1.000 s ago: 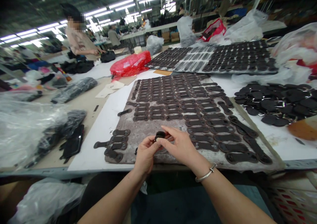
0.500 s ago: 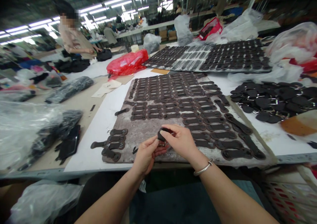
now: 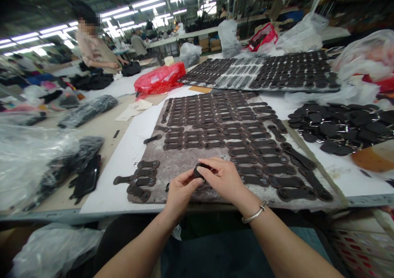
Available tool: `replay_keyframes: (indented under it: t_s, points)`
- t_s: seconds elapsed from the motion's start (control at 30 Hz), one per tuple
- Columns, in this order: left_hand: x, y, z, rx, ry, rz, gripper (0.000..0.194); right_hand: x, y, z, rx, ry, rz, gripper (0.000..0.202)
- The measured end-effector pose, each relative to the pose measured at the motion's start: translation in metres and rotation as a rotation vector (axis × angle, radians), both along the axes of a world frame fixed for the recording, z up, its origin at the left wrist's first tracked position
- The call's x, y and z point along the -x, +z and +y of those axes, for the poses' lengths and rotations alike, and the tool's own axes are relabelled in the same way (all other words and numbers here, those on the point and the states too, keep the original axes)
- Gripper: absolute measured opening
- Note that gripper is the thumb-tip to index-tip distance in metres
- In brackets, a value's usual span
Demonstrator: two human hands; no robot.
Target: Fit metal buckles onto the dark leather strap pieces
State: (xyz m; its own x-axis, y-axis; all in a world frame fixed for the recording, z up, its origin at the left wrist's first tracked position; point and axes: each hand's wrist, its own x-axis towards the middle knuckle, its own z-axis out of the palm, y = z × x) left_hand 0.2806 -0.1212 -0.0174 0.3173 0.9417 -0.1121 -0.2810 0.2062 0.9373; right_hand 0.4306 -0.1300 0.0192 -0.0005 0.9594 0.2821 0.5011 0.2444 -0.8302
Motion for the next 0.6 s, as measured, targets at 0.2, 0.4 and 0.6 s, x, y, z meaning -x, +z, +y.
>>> replay_keyframes:
  t_s: [0.2, 0.4, 0.6]
  points:
    - [0.001, 0.0047, -0.0003, 0.029, 0.096, -0.069, 0.027, 0.0021, -0.0008, -0.0019, 0.04, 0.023, 0.112, 0.038]
    - [0.0024, 0.0062, 0.0003, 0.065, 0.124, -0.07, 0.021, 0.0027, -0.0073, -0.0015, 0.037, -0.006, 0.098, 0.031]
    - [0.0012, 0.0055, 0.0002, 0.08, 0.157, -0.044, 0.019, 0.0073, -0.0066, -0.0005, -0.006, -0.047, 0.084, 0.025]
